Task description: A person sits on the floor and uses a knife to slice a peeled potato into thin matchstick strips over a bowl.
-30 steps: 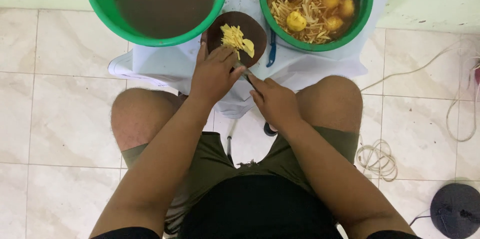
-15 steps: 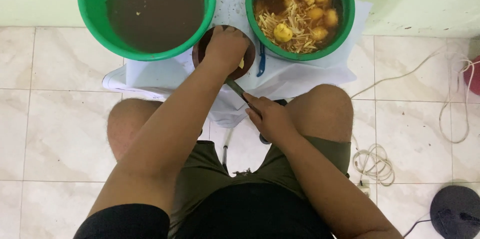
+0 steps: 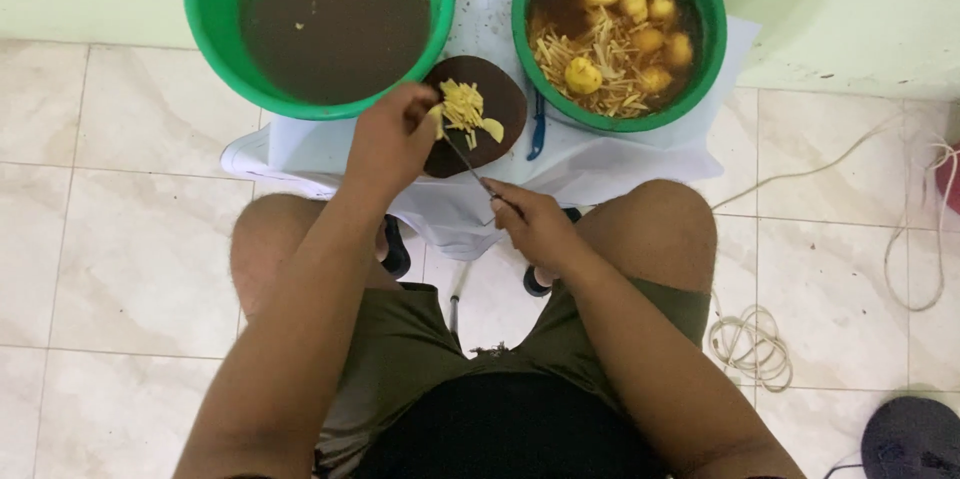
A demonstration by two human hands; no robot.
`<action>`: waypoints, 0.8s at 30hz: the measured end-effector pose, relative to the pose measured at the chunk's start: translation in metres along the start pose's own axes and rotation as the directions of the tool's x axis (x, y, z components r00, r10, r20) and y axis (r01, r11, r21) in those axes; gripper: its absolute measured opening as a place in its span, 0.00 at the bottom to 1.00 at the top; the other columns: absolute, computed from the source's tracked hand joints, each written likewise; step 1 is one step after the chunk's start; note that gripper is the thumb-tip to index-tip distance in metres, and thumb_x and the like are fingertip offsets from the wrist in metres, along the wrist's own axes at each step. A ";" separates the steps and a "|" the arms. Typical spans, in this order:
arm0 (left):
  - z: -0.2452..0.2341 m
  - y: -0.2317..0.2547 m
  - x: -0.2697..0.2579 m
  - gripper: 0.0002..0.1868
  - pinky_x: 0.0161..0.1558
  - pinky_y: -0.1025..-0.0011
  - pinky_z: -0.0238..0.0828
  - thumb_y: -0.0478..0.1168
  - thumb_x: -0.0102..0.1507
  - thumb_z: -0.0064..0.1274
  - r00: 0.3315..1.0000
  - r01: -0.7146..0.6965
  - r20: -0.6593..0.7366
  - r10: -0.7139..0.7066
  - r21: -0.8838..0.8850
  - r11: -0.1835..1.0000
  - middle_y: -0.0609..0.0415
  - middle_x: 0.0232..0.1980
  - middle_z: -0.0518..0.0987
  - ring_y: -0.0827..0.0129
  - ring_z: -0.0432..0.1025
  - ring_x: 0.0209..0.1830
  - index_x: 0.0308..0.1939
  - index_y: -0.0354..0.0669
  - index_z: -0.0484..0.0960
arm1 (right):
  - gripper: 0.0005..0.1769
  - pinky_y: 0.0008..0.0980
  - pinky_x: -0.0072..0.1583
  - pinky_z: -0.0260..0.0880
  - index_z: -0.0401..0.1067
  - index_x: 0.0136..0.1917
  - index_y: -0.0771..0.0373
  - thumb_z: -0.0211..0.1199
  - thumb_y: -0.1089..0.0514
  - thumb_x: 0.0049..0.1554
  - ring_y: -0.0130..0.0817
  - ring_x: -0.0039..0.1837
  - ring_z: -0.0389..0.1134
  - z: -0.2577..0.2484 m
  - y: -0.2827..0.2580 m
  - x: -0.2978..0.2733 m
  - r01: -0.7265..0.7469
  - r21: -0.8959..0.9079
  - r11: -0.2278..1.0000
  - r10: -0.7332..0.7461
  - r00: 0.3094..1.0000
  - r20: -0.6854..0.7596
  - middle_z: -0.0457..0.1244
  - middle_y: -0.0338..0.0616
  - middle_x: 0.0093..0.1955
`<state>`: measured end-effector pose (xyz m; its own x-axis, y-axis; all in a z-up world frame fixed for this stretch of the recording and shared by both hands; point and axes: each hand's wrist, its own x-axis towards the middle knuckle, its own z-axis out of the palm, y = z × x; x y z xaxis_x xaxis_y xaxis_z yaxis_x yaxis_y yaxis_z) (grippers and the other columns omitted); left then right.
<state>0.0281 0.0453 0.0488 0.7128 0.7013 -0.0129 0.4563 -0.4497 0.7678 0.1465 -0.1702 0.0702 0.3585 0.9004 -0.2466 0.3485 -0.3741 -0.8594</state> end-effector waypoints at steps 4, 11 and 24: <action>0.010 -0.021 -0.028 0.08 0.41 0.60 0.77 0.40 0.63 0.60 0.975 0.194 -0.084 -0.204 -0.109 0.975 0.47 0.42 0.83 0.54 0.80 0.43 0.45 0.44 0.82 | 0.22 0.32 0.45 0.72 0.67 0.74 0.54 0.50 0.55 0.68 0.33 0.41 0.70 -0.001 0.015 0.009 -0.050 0.047 0.998 0.051 0.998 -0.027 0.70 0.48 0.46; 0.015 -0.003 -0.040 0.09 0.42 0.63 0.79 0.39 0.66 0.56 0.938 0.300 -0.137 -0.317 -0.131 0.945 0.44 0.44 0.84 0.56 0.81 0.44 0.48 0.41 0.82 | 0.23 0.29 0.38 0.70 0.67 0.74 0.53 0.47 0.58 0.68 0.30 0.33 0.67 0.007 0.014 0.000 -0.122 0.044 0.992 0.124 0.990 -0.063 0.70 0.47 0.39; 0.030 -0.009 -0.043 0.14 0.44 0.67 0.80 0.40 0.62 0.65 0.978 0.033 -0.211 0.002 0.160 0.987 0.50 0.40 0.78 0.59 0.79 0.44 0.49 0.41 0.82 | 0.29 0.45 0.74 0.58 0.52 0.82 0.55 0.39 0.62 0.69 0.48 0.75 0.58 0.024 0.009 -0.014 0.032 -0.043 0.999 -0.029 0.997 0.070 0.54 0.57 0.78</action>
